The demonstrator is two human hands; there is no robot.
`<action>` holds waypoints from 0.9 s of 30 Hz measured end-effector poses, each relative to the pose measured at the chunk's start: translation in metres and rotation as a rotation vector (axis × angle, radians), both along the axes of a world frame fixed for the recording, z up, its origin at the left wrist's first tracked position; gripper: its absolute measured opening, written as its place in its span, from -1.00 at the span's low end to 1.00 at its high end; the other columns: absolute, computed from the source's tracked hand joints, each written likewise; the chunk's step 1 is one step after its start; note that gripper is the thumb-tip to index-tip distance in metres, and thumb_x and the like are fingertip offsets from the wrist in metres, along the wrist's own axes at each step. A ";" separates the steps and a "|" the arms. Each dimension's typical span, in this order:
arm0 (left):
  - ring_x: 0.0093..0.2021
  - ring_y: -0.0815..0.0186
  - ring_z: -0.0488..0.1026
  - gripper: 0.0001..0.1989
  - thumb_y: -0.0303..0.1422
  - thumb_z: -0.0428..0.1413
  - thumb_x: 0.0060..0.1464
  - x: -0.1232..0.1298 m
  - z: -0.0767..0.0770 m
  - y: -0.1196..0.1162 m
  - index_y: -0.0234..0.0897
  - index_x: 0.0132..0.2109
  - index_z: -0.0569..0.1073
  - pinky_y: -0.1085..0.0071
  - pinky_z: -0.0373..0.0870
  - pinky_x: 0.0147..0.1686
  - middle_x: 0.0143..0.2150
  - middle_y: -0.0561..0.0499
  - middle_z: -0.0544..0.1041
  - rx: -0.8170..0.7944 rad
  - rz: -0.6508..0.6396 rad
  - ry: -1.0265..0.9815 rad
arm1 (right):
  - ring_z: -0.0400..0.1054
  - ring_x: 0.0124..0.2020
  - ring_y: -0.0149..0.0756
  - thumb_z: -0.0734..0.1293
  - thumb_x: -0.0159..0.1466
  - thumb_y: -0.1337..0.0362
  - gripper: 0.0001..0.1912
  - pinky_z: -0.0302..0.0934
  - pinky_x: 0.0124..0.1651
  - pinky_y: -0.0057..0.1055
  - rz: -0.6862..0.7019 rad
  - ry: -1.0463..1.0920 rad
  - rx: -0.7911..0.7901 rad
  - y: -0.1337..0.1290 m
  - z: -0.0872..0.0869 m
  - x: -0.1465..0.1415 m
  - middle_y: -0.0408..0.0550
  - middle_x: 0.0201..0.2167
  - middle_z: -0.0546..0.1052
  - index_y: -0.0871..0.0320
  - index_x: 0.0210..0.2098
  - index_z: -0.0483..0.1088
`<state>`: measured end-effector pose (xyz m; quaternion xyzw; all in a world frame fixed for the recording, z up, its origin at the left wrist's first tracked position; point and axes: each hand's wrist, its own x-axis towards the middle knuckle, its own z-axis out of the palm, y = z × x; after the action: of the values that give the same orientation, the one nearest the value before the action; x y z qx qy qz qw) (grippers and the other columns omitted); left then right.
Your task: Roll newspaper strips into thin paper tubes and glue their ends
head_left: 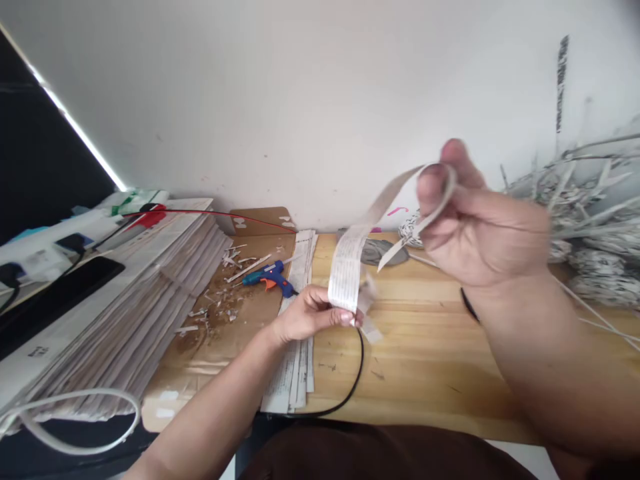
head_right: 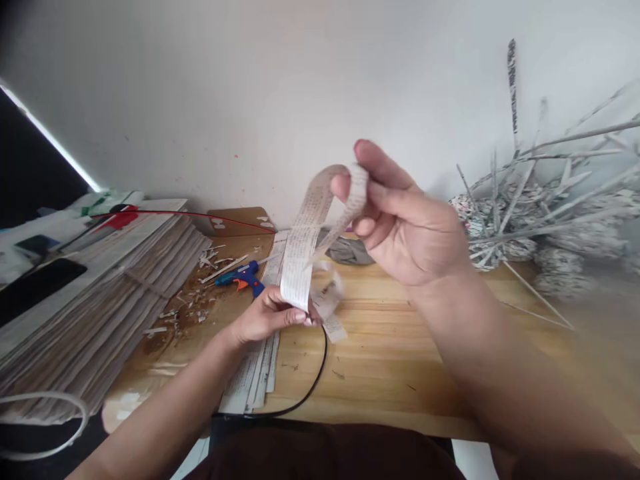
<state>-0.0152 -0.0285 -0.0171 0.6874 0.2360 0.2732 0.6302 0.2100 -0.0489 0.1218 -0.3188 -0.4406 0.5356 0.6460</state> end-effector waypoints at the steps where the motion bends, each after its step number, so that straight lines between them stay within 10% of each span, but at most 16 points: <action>1: -0.27 0.23 0.55 -0.73 -0.21 0.22 0.03 0.000 0.002 -0.002 -0.34 -0.24 0.58 0.30 0.48 -0.23 -0.27 -0.15 0.61 -0.081 -0.075 0.012 | 0.41 -0.43 -0.59 0.21 0.23 0.47 -0.65 0.18 -0.51 -0.70 0.062 0.015 0.014 0.006 -0.004 0.000 -0.27 -0.32 0.56 -0.06 -0.18 0.50; 6: -0.22 0.18 0.54 -0.42 -0.17 0.30 -0.09 -0.004 0.001 0.003 -0.32 0.08 0.45 0.43 0.47 -0.47 -0.09 -0.25 0.56 -0.255 -0.164 0.071 | 0.39 -0.45 -0.54 0.35 0.12 0.45 -0.72 0.21 -0.56 -0.68 0.126 0.088 -0.103 0.034 -0.030 0.000 -0.18 -0.36 0.57 0.08 -0.18 0.52; 14: -0.14 0.12 0.55 -0.30 0.15 -0.20 0.15 -0.016 0.003 0.031 -0.30 0.14 0.34 0.60 0.20 -0.73 0.07 -0.35 0.47 -0.276 0.310 -0.212 | 0.33 -0.53 -0.55 0.39 0.12 0.39 -0.78 0.15 -0.62 -0.66 0.222 0.105 -0.322 0.049 -0.058 -0.012 -0.13 -0.43 0.55 0.19 -0.21 0.54; 27: -0.18 0.22 0.56 -0.53 -0.20 0.21 0.05 -0.019 0.036 -0.008 -0.30 0.09 0.46 0.34 0.48 -0.20 -0.16 -0.21 0.60 -0.314 -0.315 0.013 | 0.45 -0.36 -0.43 0.27 0.19 0.40 -0.76 0.25 -0.59 -0.61 -0.011 0.178 -0.196 0.056 -0.045 0.007 -0.06 -0.30 0.56 0.19 -0.15 0.45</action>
<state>-0.0344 -0.0366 0.0188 0.6109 0.1694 0.1271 0.7629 0.2170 0.0072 0.0765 -0.3339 -0.3255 0.5987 0.6513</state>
